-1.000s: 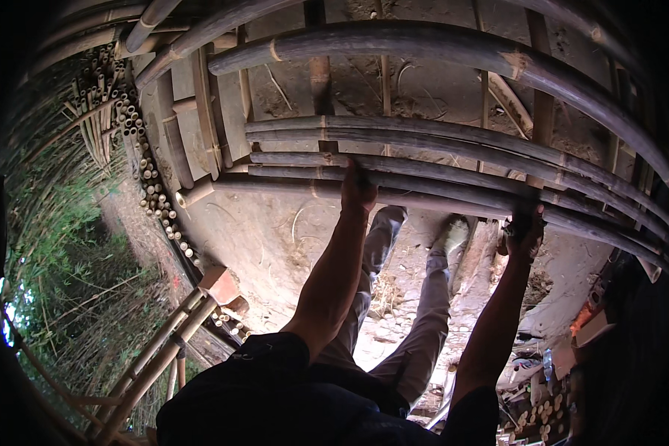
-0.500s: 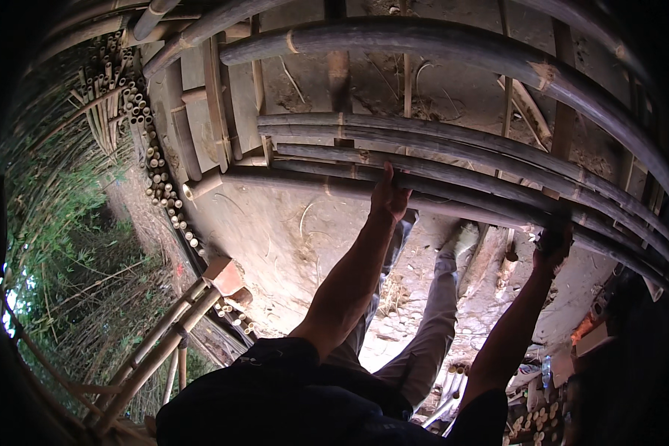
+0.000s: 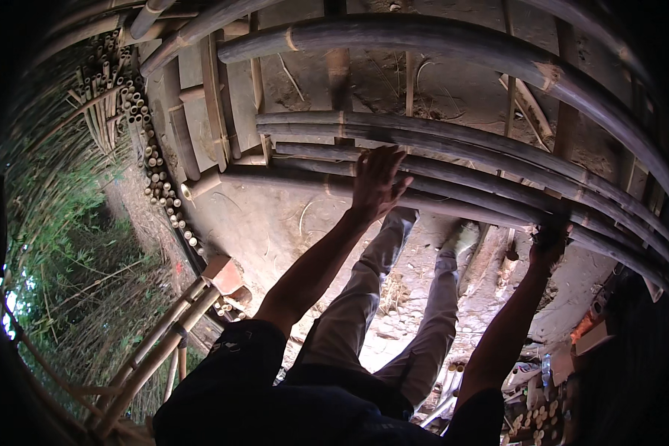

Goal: The person uses a machete to split long bamboo poles into thinner strips. They repeatedly position a pole, strike it with the blade to split it lengthwise, and then place the resulting pieces onto a nearby bamboo rack.

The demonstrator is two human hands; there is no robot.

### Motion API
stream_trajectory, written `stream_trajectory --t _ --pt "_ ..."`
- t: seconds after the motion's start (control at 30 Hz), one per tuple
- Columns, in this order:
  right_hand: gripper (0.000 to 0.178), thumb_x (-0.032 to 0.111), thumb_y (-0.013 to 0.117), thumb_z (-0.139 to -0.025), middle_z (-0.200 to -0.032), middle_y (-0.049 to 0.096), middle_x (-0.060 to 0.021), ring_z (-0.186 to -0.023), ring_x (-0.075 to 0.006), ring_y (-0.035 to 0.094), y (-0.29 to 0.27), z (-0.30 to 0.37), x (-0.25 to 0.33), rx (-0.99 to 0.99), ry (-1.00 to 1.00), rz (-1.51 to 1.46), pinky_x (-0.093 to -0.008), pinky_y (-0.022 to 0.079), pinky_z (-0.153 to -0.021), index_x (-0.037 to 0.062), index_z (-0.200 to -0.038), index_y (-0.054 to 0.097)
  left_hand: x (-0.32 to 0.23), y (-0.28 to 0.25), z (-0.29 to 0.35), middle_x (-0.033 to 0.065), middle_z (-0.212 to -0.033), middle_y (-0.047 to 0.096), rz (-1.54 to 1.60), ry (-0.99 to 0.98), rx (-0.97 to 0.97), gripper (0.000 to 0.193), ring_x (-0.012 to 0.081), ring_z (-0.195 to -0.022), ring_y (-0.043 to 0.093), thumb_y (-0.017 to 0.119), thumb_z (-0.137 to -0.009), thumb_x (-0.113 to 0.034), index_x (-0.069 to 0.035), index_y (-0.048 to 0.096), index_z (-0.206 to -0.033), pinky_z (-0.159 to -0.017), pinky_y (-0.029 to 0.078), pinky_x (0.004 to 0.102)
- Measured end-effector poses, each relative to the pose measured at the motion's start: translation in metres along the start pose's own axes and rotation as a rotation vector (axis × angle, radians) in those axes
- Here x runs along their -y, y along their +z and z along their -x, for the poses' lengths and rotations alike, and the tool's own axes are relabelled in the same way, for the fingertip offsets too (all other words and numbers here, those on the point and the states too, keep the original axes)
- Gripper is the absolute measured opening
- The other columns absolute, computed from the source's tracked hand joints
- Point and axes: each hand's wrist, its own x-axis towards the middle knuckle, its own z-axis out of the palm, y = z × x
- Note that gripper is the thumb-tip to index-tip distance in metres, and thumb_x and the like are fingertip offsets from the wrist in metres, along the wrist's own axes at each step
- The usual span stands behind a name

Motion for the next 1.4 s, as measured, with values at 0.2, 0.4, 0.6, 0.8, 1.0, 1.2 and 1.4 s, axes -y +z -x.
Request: stream_trajectory --t 0.2,0.4,0.6,0.8,1.0,1.2,1.4 --pt "0.044 0.038 0.046 -0.102 -0.109 0.067 -0.0017 -0.070 -0.0073 0.058 0.001 0.004 0.008 0.015 -0.007 -0.018 -0.0205 0.047 -0.056 0.0103 -0.134 0.053 0.030 0.038 -0.014 0.0104 -0.105 0.058 0.063 -0.061 0.262 0.026 0.0299 -0.107 0.053 0.055 -0.094 -0.032 -0.010 0.059 -0.109 -0.098 0.033 0.0515" --pt "0.040 0.036 0.048 -0.102 -0.114 0.067 -0.0031 -0.069 -0.0088 0.059 -0.052 -0.023 0.006 0.309 0.042 -0.103 -0.0235 0.050 -0.061 0.0112 -0.132 0.055 0.046 0.042 -0.009 0.0099 -0.098 0.054 0.042 0.000 0.069 0.015 0.0320 -0.101 0.051 0.052 -0.095 -0.024 -0.010 0.055 -0.098 -0.105 0.026 0.0555" --pt "0.039 0.035 0.048 -0.101 -0.122 0.065 -0.0045 -0.083 -0.0099 0.063 -0.051 -0.019 0.001 0.110 0.031 0.004 -0.0223 0.051 -0.066 0.0113 -0.132 0.056 0.019 0.015 -0.001 0.0128 -0.115 0.054 0.058 0.016 -0.015 0.032 0.0321 -0.118 0.047 0.060 -0.091 -0.030 -0.010 0.055 -0.115 -0.108 0.025 0.0553" --pt "0.040 0.034 0.048 -0.101 -0.127 0.062 -0.0079 -0.093 -0.0144 0.065 -0.038 -0.015 -0.002 0.061 0.014 -0.068 -0.0270 0.054 -0.075 0.0092 -0.132 0.055 -0.021 -0.001 -0.067 0.0117 -0.126 0.053 0.003 0.108 -0.114 0.052 0.0285 -0.126 0.046 0.059 -0.090 -0.046 -0.011 0.051 -0.128 -0.107 0.023 0.0640" --pt "0.042 0.036 0.050 -0.100 -0.121 0.065 -0.0090 -0.099 -0.0186 0.066 -0.059 -0.034 0.002 0.403 0.086 -0.202 -0.0325 0.056 -0.083 0.0085 -0.131 0.055 -0.031 0.051 -0.119 0.0089 -0.076 0.060 0.091 0.121 0.056 0.047 0.0279 -0.077 0.061 0.063 -0.083 -0.056 -0.010 0.061 -0.082 -0.081 0.042 0.0493" --pt "0.035 0.032 0.053 -0.098 -0.113 0.068 -0.0058 -0.095 -0.0199 0.068 -0.021 -0.010 0.001 0.169 -0.030 -0.170 -0.0318 0.057 -0.077 0.0115 -0.126 0.058 -0.056 0.083 -0.098 0.0058 -0.066 0.055 -0.052 0.200 -0.067 0.054 0.0226 -0.066 0.056 0.059 -0.080 -0.065 -0.011 0.057 -0.074 -0.074 0.041 0.0406" --pt "0.027 0.030 0.057 -0.096 -0.093 0.068 0.0000 -0.073 -0.0122 0.063 -0.023 -0.014 0.003 0.112 -0.022 -0.115 -0.0276 0.055 -0.065 0.0147 -0.118 0.063 -0.058 0.073 -0.098 0.0063 -0.072 0.061 -0.013 0.181 0.096 0.054 0.0228 -0.073 0.060 0.060 -0.079 -0.064 -0.010 0.062 -0.081 -0.076 0.040 0.0402"
